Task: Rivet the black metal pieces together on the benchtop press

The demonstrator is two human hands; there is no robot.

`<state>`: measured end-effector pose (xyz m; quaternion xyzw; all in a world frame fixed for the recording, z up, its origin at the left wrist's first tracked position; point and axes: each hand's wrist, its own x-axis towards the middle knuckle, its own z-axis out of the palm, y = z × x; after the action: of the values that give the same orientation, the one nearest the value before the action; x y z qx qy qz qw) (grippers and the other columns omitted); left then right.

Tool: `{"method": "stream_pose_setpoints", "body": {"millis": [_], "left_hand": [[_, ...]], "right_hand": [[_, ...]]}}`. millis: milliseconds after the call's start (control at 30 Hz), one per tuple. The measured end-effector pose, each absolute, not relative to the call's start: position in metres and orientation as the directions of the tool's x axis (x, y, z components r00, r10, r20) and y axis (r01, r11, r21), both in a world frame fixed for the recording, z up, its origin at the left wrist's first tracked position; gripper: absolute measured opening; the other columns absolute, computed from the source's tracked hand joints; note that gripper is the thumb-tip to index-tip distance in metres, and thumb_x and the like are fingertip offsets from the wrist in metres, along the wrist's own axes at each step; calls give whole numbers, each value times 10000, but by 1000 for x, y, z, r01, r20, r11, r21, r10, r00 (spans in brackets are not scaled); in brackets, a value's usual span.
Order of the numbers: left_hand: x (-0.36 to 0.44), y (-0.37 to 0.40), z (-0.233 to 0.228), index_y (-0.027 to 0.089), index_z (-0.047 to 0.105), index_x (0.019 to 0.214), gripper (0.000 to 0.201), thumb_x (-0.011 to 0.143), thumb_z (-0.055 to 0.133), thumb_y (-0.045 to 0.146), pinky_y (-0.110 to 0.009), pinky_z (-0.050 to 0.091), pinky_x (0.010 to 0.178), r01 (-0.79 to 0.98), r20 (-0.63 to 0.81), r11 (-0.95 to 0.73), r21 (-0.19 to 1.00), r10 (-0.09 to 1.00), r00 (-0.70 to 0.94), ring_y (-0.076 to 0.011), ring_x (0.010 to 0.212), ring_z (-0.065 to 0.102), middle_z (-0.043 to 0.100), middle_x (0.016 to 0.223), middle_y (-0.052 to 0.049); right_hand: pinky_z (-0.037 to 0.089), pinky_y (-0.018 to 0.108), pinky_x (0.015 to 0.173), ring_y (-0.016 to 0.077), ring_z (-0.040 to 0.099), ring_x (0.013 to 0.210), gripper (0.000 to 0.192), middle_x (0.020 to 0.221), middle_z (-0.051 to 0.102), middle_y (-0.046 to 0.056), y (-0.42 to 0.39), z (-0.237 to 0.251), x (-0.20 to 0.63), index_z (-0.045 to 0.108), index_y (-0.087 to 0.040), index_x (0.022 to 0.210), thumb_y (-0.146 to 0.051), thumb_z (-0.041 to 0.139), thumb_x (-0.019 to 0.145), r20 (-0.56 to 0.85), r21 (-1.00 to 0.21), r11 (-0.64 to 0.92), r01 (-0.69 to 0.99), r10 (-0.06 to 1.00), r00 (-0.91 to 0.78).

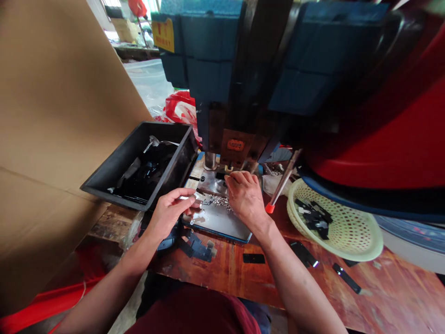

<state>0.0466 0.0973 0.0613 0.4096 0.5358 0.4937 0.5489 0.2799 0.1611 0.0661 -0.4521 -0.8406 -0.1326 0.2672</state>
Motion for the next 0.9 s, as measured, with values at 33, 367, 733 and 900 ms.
{"method": "stream_pose_setpoints", "body": {"millis": [33, 367, 733, 900], "left_hand": [[47, 97, 61, 134, 758, 1069, 379, 796, 806, 392, -254, 549, 603, -101, -181, 175, 979, 982, -60, -189, 706, 740, 816, 821, -96], [53, 98, 66, 146, 775, 1046, 375, 777, 842, 398, -227, 519, 557, -173, -216, 203, 964, 975, -56, -163, 643, 710, 802, 801, -83], [61, 99, 68, 251, 788, 1183, 286, 920, 763, 359, -363, 610, 867, 305, 356, -399, 865, 915, 189, -225, 1000, 713, 731, 1199, -96], [43, 111, 74, 219, 798, 1130, 216, 970, 725, 344, -380, 579, 945, 488, 473, -509, 709, 857, 207, -227, 1005, 694, 734, 1095, -94]], "right_hand": [[392, 405, 837, 264, 589, 1013, 263, 1088, 755, 89, 162, 66, 280, 750, -214, 1131, -181, 506, 1041, 566, -30, 554, 832, 695, -443], [496, 366, 823, 220, 655, 898, 282, 941, 729, 76, 122, 84, 275, 740, -205, 1026, -377, 520, 1062, 405, -537, 430, 725, 886, -226], [408, 277, 617, 145, 534, 673, 374, 722, 623, -15, 112, 80, 262, 660, -224, 822, -548, 584, 993, 18, -927, 139, 348, 945, -328], [491, 338, 760, 199, 622, 825, 366, 904, 696, 63, 128, 78, 272, 741, -220, 1018, -471, 480, 1067, 319, -691, 375, 618, 925, -204]]}}
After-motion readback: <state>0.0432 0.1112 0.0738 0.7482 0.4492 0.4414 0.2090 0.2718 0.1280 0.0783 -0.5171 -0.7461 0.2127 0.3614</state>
